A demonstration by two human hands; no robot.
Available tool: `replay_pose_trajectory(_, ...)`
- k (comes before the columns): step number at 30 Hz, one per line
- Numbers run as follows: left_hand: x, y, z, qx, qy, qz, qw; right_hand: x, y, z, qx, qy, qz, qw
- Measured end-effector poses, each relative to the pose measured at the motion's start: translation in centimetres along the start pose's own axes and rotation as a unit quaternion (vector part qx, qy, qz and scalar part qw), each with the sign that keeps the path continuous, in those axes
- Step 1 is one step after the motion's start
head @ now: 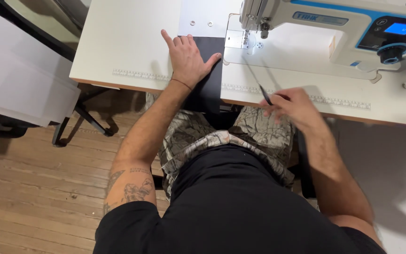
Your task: Preparing and trimming leather and lining materials at a sewing station
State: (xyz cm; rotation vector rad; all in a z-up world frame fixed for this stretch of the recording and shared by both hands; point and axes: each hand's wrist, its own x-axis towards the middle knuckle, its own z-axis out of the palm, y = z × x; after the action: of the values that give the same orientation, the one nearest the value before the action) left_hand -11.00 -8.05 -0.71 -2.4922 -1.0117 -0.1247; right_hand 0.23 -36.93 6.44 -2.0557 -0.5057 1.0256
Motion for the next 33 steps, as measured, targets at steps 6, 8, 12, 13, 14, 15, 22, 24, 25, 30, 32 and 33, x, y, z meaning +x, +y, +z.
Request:
replay_pose_trajectory(6,-0.3,0.2,-2.4,0.051,-0.059,0.004,0.997,4.1,-1.1,3.5,0.275,-0.127,-0.033,0.952)
replay_pose_trajectory(8,-0.4,0.4,-2.7,0.057,-0.070,-0.002,0.996,5.0,-2.5,4.2,0.309,-0.101,-0.010,0.946)
replay_pose_trajectory(12,-0.6,0.6,-2.3,0.068,-0.075,-0.006,0.995,7.5,-2.1,4.8,0.346,-0.116,-0.015,0.931)
replay_pose_trajectory(13,-0.7,0.4,-2.2,0.063,-0.071,-0.005,0.996,7.6,-2.2,4.9,0.339,-0.123,-0.010,0.933)
replay_pose_trajectory(14,-0.7,0.3,-2.2,0.058,-0.065,-0.004,0.996,7.9,-2.4,4.9,0.332,-0.129,-0.006,0.934)
replay_pose_trajectory(15,-0.7,0.1,-2.0,0.058,-0.066,-0.003,0.996,8.1,-2.7,5.0,0.332,-0.129,-0.005,0.934)
replay_pose_trajectory(22,-0.8,-1.7,-0.5,-0.069,-0.011,-0.051,0.996,8.7,-2.8,6.0,0.317,-0.137,0.014,0.938)
replay_pose_trajectory(24,0.5,-2.4,0.6,-0.109,-0.032,-0.066,0.991,8.7,-3.2,6.1,0.311,-0.133,0.019,0.941)
replay_pose_trajectory(25,1.3,-2.6,1.9,-0.106,0.006,-0.112,0.988,8.6,-3.5,6.1,0.315,-0.135,0.024,0.939)
replay_pose_trajectory(30,3.8,-2.3,4.1,-0.131,0.031,-0.192,0.972,8.0,-4.3,6.5,0.315,-0.156,0.032,0.935)
replay_pose_trajectory(32,4.5,-2.2,4.7,-0.200,-0.034,-0.217,0.955,8.5,-3.8,7.0,0.324,-0.159,0.047,0.931)
replay_pose_trajectory(33,4.8,-2.6,4.8,-0.201,-0.040,-0.216,0.955,8.5,-3.7,7.2,0.324,-0.159,0.053,0.931)
